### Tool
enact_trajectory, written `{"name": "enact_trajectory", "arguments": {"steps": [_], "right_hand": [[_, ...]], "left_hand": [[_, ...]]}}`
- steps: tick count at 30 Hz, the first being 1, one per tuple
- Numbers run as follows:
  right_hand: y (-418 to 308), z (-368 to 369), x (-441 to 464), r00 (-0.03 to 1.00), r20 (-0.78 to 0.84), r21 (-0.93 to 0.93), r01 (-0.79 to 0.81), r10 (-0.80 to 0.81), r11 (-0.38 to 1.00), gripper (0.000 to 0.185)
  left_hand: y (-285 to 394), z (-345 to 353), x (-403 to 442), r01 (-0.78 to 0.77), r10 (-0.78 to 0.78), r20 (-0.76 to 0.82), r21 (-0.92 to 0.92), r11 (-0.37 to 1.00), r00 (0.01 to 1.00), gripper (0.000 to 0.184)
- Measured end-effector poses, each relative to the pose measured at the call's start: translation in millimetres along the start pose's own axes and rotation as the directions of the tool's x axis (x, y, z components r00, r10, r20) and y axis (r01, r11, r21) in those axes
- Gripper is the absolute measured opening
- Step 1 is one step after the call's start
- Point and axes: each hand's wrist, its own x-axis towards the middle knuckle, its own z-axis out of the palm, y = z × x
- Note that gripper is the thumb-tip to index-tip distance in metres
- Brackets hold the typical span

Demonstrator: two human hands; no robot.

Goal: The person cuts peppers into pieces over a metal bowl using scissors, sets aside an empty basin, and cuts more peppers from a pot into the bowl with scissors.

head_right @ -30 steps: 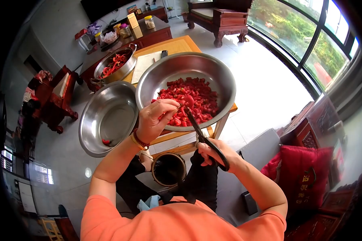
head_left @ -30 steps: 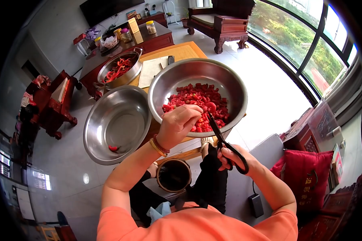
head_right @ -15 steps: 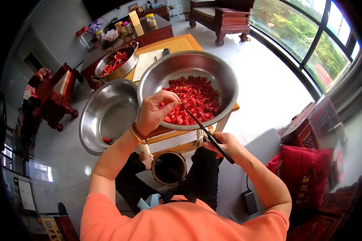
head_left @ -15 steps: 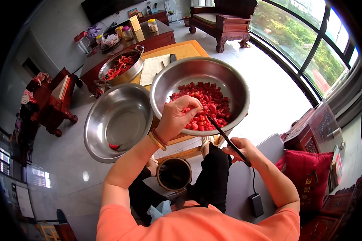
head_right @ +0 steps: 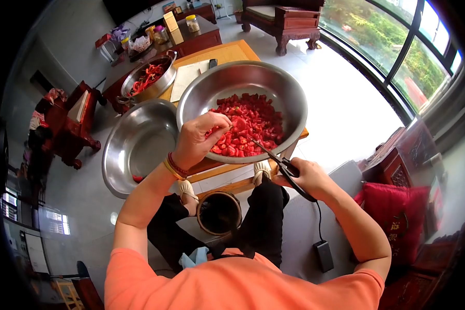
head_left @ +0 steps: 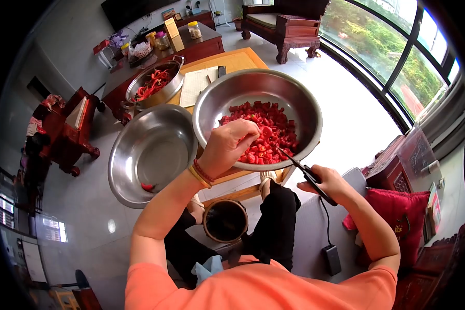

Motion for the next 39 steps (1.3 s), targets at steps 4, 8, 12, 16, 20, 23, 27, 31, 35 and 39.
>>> {"name": "enact_trajectory", "arguments": {"steps": [4,8,12,16,20,23,27,31,35,39], "right_hand": [[0,0,1,1.000,0.017,0.013,-0.005,0.005,1.000,0.050],[-7,0,0,1.000,0.022,0.033,-0.016,0.015,0.999,0.050],[-8,2,0,0.999,0.045,0.056,-0.020,0.017,0.998,0.048],[-6,1,1,0.994,0.094,0.085,-0.061,0.053,0.994,0.050],[2,5,3,0.993,0.108,0.216,-0.077,0.054,0.973,0.053],[-5,3,2,0.984,0.161,0.167,-0.098,0.071,0.981,0.047],[-6,7,2,0.981,0.169,0.184,-0.131,0.100,0.974,0.048],[-12,9,-2,0.976,0.183,0.148,-0.149,0.121,0.978,0.048],[-9,9,-1,0.984,0.148,0.085,-0.108,0.095,0.990,0.047],[-13,6,-4,0.990,0.095,-0.003,-0.102,0.102,0.995,0.047]], "left_hand": [[7,2,1,-0.058,0.057,0.018,0.015,0.998,0.998,0.011],[8,6,-1,-0.113,0.112,0.032,0.041,0.993,0.993,0.011],[6,7,-4,-0.128,0.126,0.039,0.050,0.991,0.991,0.010],[5,7,-6,-0.120,0.118,0.038,0.036,0.992,0.992,0.010],[7,6,-7,-0.150,0.149,0.020,0.055,0.987,0.989,0.011],[9,9,-9,-0.153,0.150,0.037,0.067,0.986,0.988,0.013],[10,12,-13,-0.281,0.269,0.088,0.190,0.941,0.959,0.016],[14,18,-17,-0.436,0.406,0.163,0.281,0.855,0.899,0.018],[16,21,-16,-0.409,0.383,0.150,0.248,0.878,0.912,0.017],[6,20,-15,-0.287,0.273,0.091,0.205,0.936,0.958,0.014]]}}
